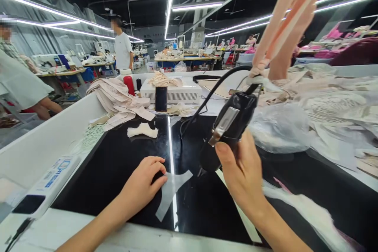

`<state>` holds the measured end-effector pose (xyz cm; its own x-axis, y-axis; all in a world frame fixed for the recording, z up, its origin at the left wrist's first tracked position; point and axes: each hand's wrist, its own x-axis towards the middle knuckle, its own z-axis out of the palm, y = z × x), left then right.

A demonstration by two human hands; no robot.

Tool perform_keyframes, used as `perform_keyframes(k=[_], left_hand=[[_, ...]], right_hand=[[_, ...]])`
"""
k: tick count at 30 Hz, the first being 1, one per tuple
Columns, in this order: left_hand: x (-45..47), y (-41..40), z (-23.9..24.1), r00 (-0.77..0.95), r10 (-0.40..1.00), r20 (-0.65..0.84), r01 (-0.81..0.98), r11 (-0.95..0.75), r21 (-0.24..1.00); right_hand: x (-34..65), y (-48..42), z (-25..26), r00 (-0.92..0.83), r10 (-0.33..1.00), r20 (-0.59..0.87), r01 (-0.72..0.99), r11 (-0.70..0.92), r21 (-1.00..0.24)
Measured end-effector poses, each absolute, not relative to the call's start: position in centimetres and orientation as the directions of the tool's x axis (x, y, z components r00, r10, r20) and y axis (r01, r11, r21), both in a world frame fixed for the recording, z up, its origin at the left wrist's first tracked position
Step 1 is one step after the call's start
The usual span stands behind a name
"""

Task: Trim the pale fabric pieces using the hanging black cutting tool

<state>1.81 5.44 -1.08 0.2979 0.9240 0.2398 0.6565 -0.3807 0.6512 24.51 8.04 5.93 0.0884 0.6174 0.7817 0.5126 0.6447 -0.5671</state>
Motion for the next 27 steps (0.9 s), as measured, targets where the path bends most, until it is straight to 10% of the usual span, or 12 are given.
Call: perform_keyframes(k=[6,11,20,27], left_hand=[[1.7,5.5,-0.5,0.248,0.950,0.193,0.563,-0.303,0.769],[1.0,5.9,0.1,0.277,0.952,0.131,0.410,-0.240,0.880],[-1.0,7.0,1.6,0.301,0.951,0.071,0.197,-0.135,0.971],[-2.7,8.7,2.3,0.214,0.977,-0.001,0.174,-0.037,0.984]], right_hand=[[24.8,6.6,6.0,0.250,0.408,0.878,0.441,0.759,-0.479],[23.4,5.5,5.2,-0.391,0.295,0.872,0.447,0.889,-0.100],[19.5,8.9,3.4,-0.603,0.712,0.360,0.293,0.618,-0.730],[18.2,11.4,3.1,-0.495,0.784,0.374,0.339,0.571,-0.748]])
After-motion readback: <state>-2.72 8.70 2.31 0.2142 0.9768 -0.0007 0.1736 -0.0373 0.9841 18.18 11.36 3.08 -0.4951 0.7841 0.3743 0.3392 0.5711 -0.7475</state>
